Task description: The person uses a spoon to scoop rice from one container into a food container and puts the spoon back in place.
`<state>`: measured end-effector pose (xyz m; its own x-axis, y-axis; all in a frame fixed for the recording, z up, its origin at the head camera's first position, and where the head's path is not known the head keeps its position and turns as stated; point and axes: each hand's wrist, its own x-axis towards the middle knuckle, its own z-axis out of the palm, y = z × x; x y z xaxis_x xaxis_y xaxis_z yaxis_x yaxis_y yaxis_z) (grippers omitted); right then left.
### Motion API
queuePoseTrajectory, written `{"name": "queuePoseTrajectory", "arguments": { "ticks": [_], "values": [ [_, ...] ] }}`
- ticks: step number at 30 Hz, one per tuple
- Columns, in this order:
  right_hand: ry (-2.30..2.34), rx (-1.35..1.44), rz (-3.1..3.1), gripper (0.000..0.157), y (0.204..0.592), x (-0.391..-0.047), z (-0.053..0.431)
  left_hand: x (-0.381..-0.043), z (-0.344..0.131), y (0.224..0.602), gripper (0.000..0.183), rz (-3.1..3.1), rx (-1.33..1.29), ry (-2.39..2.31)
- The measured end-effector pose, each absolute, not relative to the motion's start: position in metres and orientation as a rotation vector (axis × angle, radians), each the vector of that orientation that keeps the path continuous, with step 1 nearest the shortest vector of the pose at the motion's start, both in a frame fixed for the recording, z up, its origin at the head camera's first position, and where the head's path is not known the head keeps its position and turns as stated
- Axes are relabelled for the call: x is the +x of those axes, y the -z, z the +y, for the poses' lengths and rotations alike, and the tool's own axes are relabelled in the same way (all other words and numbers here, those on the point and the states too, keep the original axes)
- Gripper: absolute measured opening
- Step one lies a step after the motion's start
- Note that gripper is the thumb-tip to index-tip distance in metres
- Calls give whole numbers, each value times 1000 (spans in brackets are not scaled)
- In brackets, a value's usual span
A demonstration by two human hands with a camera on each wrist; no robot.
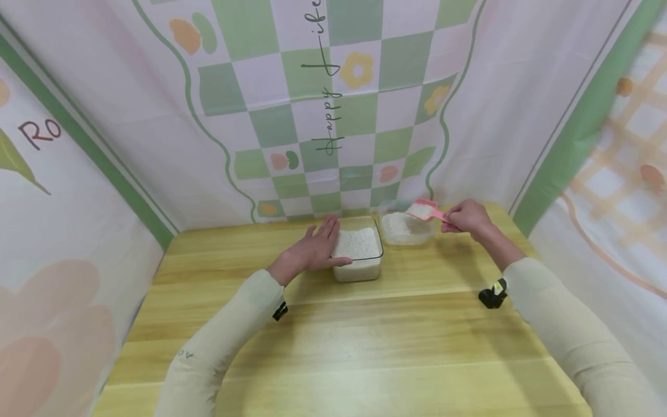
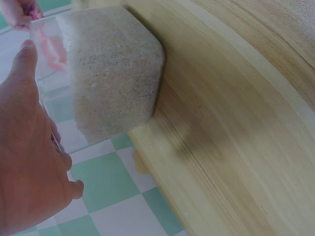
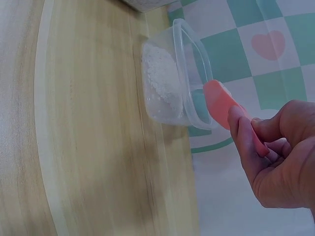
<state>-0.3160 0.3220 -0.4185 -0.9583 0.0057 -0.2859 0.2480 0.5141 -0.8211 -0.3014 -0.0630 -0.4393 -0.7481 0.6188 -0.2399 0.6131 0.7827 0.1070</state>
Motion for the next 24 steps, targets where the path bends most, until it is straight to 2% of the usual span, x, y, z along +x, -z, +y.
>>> {"name": "queuePoseTrajectory", "arguments": {
  "ticks": [24],
  "values": [
    [1229,177,2669,34,415,-307,324,-301,-63,438,106,2701,943,-72]
  ]
}}
